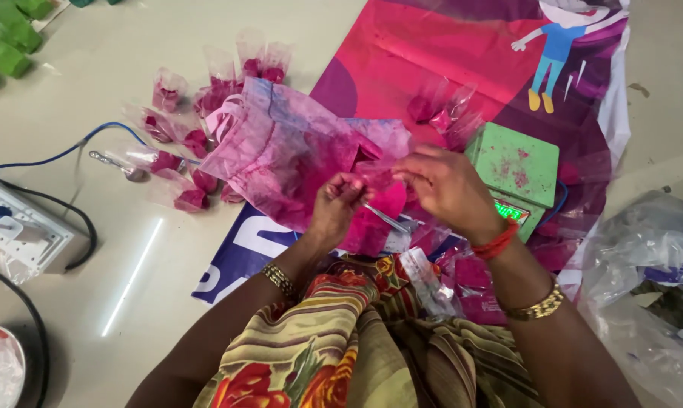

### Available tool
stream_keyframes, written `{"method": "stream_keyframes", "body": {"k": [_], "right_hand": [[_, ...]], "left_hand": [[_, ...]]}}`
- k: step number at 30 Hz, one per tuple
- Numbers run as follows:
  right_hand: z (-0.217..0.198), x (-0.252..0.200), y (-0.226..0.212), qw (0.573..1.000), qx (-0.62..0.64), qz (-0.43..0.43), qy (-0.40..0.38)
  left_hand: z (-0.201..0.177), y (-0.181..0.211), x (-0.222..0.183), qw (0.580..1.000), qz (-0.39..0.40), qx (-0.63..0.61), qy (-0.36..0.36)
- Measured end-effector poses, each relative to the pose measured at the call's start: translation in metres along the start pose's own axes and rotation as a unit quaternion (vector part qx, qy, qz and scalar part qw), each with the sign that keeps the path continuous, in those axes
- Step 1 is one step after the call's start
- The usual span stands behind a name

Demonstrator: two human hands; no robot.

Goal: The person scoops pink powder from a bag and weighs it into small plastic packets using a digital scale.

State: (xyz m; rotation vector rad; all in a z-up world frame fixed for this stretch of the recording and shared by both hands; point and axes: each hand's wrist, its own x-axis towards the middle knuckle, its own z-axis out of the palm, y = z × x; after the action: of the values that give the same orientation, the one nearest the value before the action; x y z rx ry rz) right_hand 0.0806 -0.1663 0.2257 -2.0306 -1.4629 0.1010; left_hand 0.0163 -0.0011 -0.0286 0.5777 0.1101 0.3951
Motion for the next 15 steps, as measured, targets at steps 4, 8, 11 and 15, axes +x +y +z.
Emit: {"method": "stream_keyframes", "body": {"k": [4,8,11,15], "right_hand": [[0.011,-0.009,0.017,0.996,-0.086,0.028,0.004],[-0.001,-0.007,0.007,0.998,-0.014,0.055,0.027],[-0.002,-0.008,0.008,0.996,0.019,0.090,0.013],[0.009,-0.007,0.008,0.958,0.119,0.262,0.001]], "left_hand": [[0.007,0.006,0.003,0.999,0.000,0.021,0.025],[-0.002,0.003,0.009,0.999,0.029,0.014,0.008],[-0.010,-0.002,0.006,0.999,0.032,0.010,0.022],[0.008,0.005,-0.002,0.998,0.046,0.023,0.028]]}}
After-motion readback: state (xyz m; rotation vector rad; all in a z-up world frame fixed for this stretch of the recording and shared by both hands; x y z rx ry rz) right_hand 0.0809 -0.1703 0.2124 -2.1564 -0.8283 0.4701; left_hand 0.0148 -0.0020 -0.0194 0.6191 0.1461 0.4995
